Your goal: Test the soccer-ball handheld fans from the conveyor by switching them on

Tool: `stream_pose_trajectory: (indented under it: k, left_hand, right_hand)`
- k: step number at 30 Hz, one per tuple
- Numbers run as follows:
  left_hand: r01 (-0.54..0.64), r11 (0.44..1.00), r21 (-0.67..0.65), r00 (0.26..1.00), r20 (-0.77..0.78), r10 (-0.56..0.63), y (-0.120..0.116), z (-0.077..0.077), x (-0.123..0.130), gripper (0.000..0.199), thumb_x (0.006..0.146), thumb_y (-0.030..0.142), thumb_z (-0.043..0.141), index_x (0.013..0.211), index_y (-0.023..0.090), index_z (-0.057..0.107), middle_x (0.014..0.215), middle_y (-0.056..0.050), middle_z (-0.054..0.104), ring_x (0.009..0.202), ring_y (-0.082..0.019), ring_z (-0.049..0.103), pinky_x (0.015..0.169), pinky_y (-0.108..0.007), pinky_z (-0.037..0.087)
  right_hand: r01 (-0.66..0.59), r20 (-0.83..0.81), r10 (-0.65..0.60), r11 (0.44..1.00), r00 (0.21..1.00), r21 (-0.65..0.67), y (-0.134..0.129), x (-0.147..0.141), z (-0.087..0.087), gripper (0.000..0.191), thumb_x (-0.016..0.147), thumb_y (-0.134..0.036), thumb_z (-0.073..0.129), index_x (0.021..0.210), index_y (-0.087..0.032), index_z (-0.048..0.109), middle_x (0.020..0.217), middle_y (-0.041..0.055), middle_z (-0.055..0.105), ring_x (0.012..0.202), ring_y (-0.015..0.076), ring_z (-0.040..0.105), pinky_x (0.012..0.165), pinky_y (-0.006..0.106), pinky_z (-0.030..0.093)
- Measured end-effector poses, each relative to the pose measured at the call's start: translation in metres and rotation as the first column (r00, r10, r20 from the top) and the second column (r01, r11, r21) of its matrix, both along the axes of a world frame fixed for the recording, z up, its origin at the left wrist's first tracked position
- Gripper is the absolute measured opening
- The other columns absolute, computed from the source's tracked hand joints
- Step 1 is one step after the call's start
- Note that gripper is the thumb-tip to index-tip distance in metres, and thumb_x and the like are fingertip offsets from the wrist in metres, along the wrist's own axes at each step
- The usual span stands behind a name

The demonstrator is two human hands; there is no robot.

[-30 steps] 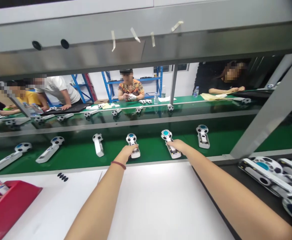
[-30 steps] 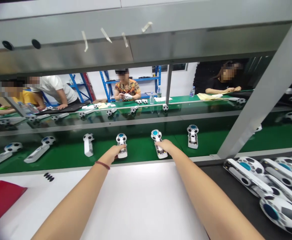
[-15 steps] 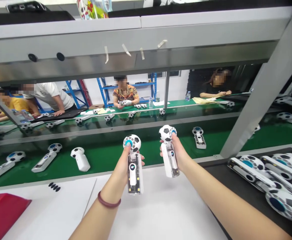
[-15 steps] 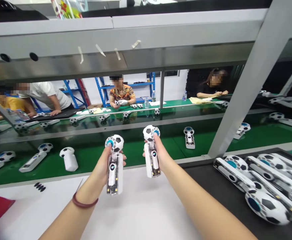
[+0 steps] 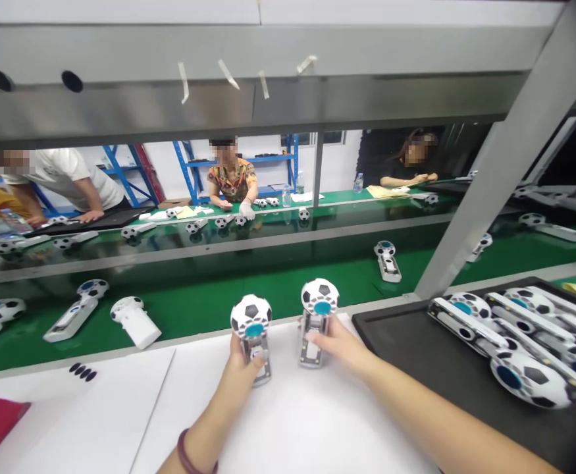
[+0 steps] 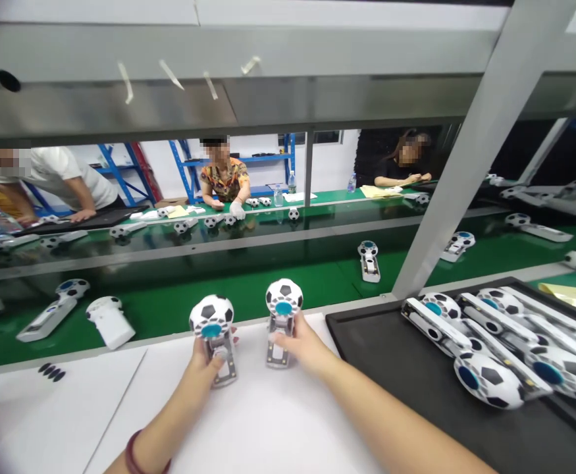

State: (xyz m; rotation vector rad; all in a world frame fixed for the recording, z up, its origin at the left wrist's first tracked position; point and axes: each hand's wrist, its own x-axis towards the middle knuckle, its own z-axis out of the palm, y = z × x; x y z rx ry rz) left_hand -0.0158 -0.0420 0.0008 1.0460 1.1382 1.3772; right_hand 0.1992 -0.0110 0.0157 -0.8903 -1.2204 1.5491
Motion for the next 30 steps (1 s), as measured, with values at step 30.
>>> stream_pose_trajectory:
  k: [30]
  left_hand:
    - [0.391,0.908,-0.149,0.895,0.292,-0.337,-0.016,0.016,0.010,0.045,0.071,0.032,0.068,0.106,0.025,0.040,0.096,-0.004,0.054,0.077,-0.020,0.058,0.075,-0.049,0.050]
  right_hand:
    - [-0.281,-0.269,0.222,0.938,0.937,-0.204,-0.008,0.003,0.015,0.066,0.064,-0.019,0.071,0.114,-0.030,0.030,0.091,-0.0005,0.056,0.083,0.0194,0.060,0.074,0.038,0.046]
